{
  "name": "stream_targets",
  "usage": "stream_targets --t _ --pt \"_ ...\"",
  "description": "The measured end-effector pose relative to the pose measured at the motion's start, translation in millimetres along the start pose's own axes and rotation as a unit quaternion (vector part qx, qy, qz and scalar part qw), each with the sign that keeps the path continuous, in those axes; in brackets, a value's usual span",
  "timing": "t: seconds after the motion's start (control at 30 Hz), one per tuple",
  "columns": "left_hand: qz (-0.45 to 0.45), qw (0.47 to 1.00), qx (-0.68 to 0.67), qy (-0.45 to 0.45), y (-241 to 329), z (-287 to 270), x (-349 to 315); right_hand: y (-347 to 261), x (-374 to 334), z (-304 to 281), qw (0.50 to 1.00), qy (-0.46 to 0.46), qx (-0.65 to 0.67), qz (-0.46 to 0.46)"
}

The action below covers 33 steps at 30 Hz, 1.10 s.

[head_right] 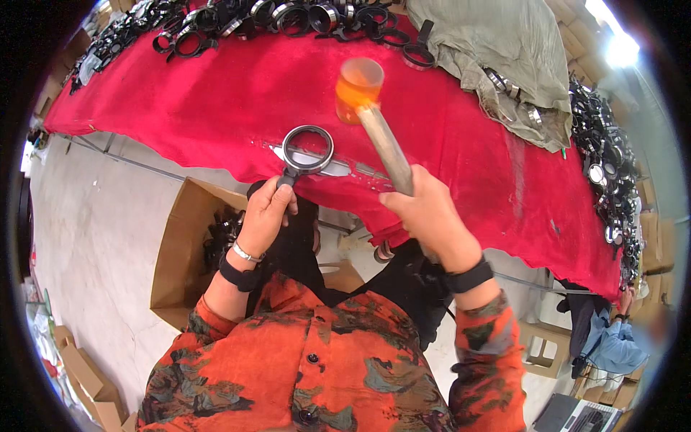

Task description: Assembling plastic and metal components of clamps using a mallet.

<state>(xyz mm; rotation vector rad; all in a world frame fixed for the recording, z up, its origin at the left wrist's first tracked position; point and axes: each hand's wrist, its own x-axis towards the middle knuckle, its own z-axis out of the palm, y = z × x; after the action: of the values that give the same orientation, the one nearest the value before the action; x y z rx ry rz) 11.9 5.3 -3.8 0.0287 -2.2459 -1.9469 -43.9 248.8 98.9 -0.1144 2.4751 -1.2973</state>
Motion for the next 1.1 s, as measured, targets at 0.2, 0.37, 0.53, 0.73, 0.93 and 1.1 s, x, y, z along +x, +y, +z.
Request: stream_targets --t 0.2,0.37,0.53,0.73,0.93,1.1 --pt "-0.029 0.999 -0.015 -0.008 1 -3 -5 -18 -32 -8 0.990 0.046 0.121 -0.055" --pt "-0.035 0.999 -0.025 -0.017 3 4 3 28 -40 17 0.981 -0.042 0.189 0.034" --pt "-0.047 0.999 -0.023 -0.001 8 -2 -4 9 -64 9 0.988 0.006 0.149 -0.042" --pt "-0.057 0.997 -0.051 0.000 8 7 1 50 -61 41 0.981 0.062 -0.101 -0.153" --pt "-0.023 0.998 -0.047 0.022 3 6 1 -13 -62 34 0.973 0.071 -0.088 -0.199" --pt "0.017 0.998 0.034 0.050 -8 8 6 -9 -14 46 0.902 -0.036 -0.323 -0.286"
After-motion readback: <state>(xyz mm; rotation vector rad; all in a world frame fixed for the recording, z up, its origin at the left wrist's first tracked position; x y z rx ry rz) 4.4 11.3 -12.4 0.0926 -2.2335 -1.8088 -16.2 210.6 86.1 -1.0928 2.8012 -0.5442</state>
